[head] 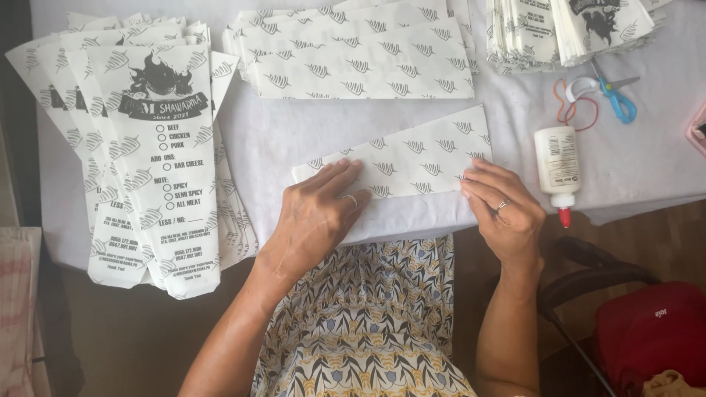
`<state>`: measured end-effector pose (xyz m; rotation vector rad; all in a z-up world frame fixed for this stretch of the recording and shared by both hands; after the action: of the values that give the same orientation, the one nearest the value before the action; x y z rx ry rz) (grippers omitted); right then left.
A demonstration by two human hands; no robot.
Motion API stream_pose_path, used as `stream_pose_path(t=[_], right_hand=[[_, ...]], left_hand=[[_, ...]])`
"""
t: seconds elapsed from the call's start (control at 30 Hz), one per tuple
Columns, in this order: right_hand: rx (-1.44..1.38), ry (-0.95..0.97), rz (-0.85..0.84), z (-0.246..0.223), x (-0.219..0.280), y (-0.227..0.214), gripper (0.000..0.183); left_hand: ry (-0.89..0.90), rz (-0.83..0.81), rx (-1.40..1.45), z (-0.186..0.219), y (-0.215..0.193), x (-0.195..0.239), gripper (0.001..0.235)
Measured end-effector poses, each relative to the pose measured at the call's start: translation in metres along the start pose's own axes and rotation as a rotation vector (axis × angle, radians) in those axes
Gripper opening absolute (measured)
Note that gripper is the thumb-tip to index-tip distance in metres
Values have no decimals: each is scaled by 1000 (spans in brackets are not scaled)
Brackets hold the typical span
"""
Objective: Applying glue to the edges of paper wrappers and folding them to create food sleeves
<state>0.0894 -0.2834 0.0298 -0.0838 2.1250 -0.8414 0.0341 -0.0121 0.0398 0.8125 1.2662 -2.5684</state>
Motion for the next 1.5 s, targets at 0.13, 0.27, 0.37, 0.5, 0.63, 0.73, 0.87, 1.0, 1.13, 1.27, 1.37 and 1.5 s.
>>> stream_pose_path(t=[0.13,0.27,0.37,0.5,0.63,0.73,0.87,1.0,1.13,1.27,1.37,1.5], right_hand=[[21,-24,18,4,4,2,7],[12,-55,38,5,7,4,7],[13,-31,30,2,6,1,6],[79,-29,-17,-4,1,5,5],[3,-88,-120,-13,-19,36,15],[-44,-153,-302,-11,-34,50,21],[68,-39,-515,10,-47,30,75],[319,51,-649,40,-29,23,111],[322,89,-725,41,-32,23,114],[339,59,-713,44,-29,25,113],[357,79,-732,43,-31,26,114],[362,147,-742,40,-34,25,115]], left_hand=[[0,18,8,1,0,0,4],[14,29,13,-1,2,3,5],[20,10,7,-1,5,7,5],[53,1,38,5,-6,8,14],[67,-51,17,-5,2,21,23],[42,-75,14,-7,-2,23,24],[16,-108,35,-10,-8,30,29],[92,-49,23,-15,-1,41,27],[100,171,-167,5,55,16,35],[-16,31,-234,32,102,-2,49],[-112,-135,-536,38,78,6,106],[-184,-199,-524,12,29,34,130]])
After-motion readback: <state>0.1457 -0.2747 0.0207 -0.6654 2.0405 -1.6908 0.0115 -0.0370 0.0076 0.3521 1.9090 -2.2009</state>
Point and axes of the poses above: each hand's wrist, its own x-axis away from the middle knuckle, its own y-axis out of the palm, z = x × y, the point moved 1 cm from there along -x, towards the middle knuckle, and after that the axes turned 9 degrees about z, right-handed, at the moved point
